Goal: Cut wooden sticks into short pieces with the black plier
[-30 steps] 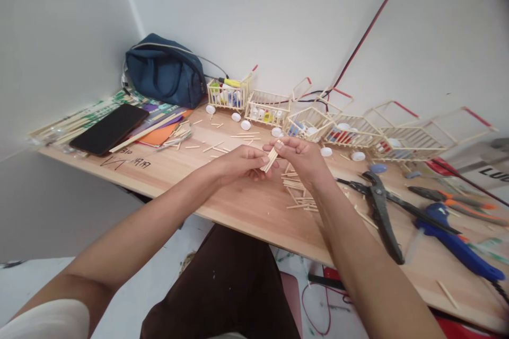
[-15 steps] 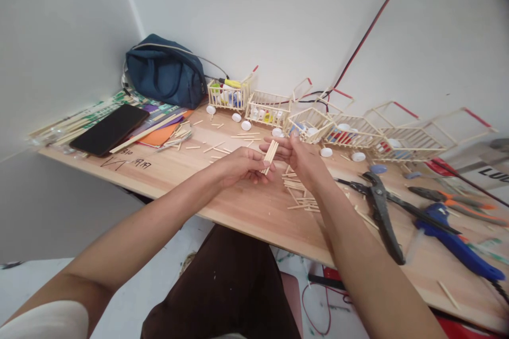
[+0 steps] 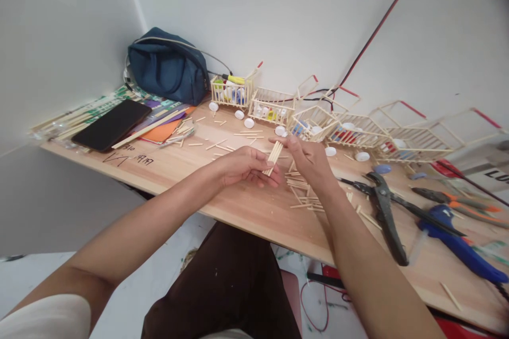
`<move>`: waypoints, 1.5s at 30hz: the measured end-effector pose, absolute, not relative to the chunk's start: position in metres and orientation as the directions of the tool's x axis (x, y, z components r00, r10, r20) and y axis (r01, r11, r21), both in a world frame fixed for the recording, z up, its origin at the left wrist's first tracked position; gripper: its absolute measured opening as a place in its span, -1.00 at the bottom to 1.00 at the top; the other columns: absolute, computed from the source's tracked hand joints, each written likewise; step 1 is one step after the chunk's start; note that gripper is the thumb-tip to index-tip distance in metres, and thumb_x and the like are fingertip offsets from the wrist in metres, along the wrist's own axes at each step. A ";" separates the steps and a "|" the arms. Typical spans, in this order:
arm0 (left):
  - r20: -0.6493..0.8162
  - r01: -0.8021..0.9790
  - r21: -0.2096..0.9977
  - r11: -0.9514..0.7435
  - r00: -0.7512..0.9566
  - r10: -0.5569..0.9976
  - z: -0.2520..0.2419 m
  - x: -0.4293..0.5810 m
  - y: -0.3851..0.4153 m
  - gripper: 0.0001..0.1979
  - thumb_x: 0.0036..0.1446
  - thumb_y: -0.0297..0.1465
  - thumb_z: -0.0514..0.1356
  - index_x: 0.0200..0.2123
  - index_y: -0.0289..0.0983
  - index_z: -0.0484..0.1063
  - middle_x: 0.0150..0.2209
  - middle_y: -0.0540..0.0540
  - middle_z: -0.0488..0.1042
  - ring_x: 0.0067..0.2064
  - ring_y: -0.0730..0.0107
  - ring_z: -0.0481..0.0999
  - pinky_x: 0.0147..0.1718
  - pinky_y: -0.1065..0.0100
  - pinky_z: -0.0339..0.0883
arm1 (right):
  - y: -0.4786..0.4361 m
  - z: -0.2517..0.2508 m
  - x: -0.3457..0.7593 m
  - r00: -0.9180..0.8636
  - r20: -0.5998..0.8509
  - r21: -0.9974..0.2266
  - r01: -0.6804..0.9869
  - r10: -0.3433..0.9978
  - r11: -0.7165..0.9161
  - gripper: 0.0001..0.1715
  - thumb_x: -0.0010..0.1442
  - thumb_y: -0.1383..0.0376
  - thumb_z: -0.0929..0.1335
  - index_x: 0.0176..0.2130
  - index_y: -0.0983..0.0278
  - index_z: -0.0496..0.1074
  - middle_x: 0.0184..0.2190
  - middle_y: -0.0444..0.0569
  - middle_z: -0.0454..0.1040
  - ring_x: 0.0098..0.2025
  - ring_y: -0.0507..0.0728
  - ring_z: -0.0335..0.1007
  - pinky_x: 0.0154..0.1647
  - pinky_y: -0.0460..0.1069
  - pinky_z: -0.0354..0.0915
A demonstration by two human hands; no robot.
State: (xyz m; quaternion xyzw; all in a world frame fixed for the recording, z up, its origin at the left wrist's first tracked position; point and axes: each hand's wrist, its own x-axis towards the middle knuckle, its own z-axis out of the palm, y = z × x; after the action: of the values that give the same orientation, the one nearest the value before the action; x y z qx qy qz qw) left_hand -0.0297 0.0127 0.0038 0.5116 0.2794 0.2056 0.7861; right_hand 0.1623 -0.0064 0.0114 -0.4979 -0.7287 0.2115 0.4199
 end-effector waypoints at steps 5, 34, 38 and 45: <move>-0.159 -0.019 0.967 0.253 0.733 0.661 0.001 -0.028 0.015 -0.63 -0.08 -0.21 0.40 -0.36 -0.43 0.52 -0.42 -0.21 0.59 -0.40 0.35 0.59 -0.49 0.47 0.34 | -0.001 0.013 0.160 -0.117 0.369 -0.803 0.459 0.922 0.380 -0.47 0.17 -0.11 0.30 -0.30 0.24 0.60 -0.42 -0.04 0.58 -0.30 0.15 0.49 -0.22 0.02 0.34; 0.076 0.200 0.947 -0.250 0.618 0.782 -0.002 -0.028 0.017 -0.65 0.19 -0.15 0.11 -0.43 -0.32 0.38 -0.59 0.04 0.34 -0.57 0.53 0.28 -0.58 0.48 0.12 | -0.001 0.025 0.169 -0.166 0.366 -0.779 0.484 0.916 0.399 -0.76 0.14 0.16 0.37 -0.40 0.29 0.49 -0.47 -0.14 0.50 -0.44 -0.01 0.30 -0.42 -0.10 0.13; 0.075 0.169 0.956 -0.240 0.650 0.756 -0.002 -0.027 0.016 -0.66 0.20 -0.14 0.10 -0.41 -0.31 0.38 -0.59 0.05 0.33 -0.57 0.53 0.26 -0.58 0.48 0.11 | -0.007 0.031 0.168 -0.162 0.397 -0.727 0.545 0.904 0.417 -0.80 0.16 0.22 0.36 -0.41 0.29 0.50 -0.49 -0.15 0.49 -0.44 -0.01 0.30 -0.40 -0.10 0.12; 0.103 0.143 0.951 -0.275 0.692 0.715 0.004 -0.026 0.012 -0.66 0.23 -0.15 0.09 -0.44 -0.30 0.34 -0.59 0.06 0.30 -0.55 0.53 0.25 -0.54 0.48 0.11 | -0.025 0.039 0.165 -0.095 0.442 -0.687 0.604 0.892 0.404 -0.84 0.17 0.26 0.37 -0.42 0.27 0.48 -0.49 -0.14 0.50 -0.42 0.01 0.33 -0.37 -0.09 0.15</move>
State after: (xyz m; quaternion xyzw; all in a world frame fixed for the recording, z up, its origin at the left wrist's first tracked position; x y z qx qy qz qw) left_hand -0.0258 0.0117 0.0037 0.7515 0.2855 0.2696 0.5301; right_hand 0.1653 -0.0248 0.0395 -0.5191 -0.7204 0.1684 0.4281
